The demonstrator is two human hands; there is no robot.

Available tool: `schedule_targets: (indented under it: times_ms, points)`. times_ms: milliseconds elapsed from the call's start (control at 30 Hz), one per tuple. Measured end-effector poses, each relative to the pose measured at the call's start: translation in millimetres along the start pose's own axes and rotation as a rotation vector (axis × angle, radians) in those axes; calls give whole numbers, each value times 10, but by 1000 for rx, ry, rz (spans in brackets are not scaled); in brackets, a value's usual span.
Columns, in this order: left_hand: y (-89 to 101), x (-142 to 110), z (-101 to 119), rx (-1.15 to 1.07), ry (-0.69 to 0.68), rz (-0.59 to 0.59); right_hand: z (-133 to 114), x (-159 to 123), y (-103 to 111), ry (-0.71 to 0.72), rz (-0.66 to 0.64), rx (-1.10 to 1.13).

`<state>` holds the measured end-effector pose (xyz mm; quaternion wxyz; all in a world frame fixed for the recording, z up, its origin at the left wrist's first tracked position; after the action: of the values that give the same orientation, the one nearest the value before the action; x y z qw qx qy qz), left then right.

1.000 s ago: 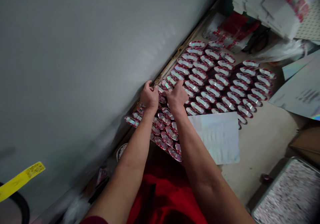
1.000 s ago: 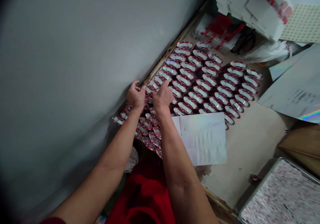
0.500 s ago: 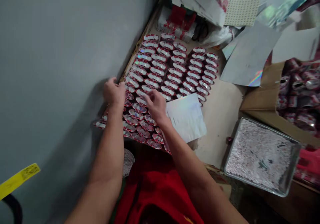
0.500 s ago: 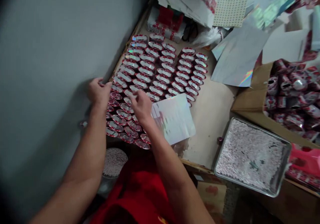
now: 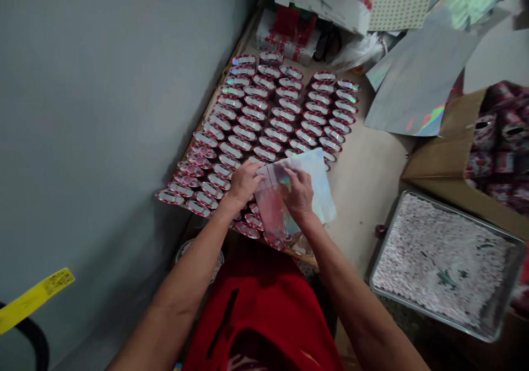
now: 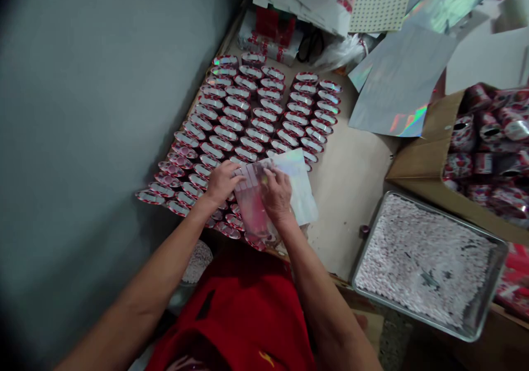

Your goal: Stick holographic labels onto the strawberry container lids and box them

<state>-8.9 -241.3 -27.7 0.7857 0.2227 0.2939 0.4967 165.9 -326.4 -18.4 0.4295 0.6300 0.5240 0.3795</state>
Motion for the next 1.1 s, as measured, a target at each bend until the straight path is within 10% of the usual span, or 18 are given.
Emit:
schedule_targets:
  times_ms: [433, 567, 767, 900, 1000, 1100]
  points:
    - [19, -83, -124, -584, 295, 74, -191, 197, -97, 345, -157, -152]
    - [79, -77, -107, -455, 250, 82, -149, 127, -20, 334, -135, -77]
    - [81, -40, -12, -139, 214, 183, -194, -63, 383, 165, -132, 38]
    - [63, -53, 35, -89, 180, 288, -528, -168, 859, -90, -152, 493]
    - [194, -210, -12, -337, 211, 486, -813, -92, 899, -374, -255, 1002]
    - [224, -400, -157, -931, 430, 409, -987, 55, 599, -552, -364, 1330]
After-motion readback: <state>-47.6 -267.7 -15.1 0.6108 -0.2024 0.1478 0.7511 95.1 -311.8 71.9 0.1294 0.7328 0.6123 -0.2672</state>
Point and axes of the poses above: each hand's wrist, its own x-axis towards the middle knuckle, its own y-axis out of the back of the hand, z = x × y, the point moved 4 cm from there along x, towards the middle knuckle, and after that the axes turned 8 degrees about -x, right-handed, at the moved point
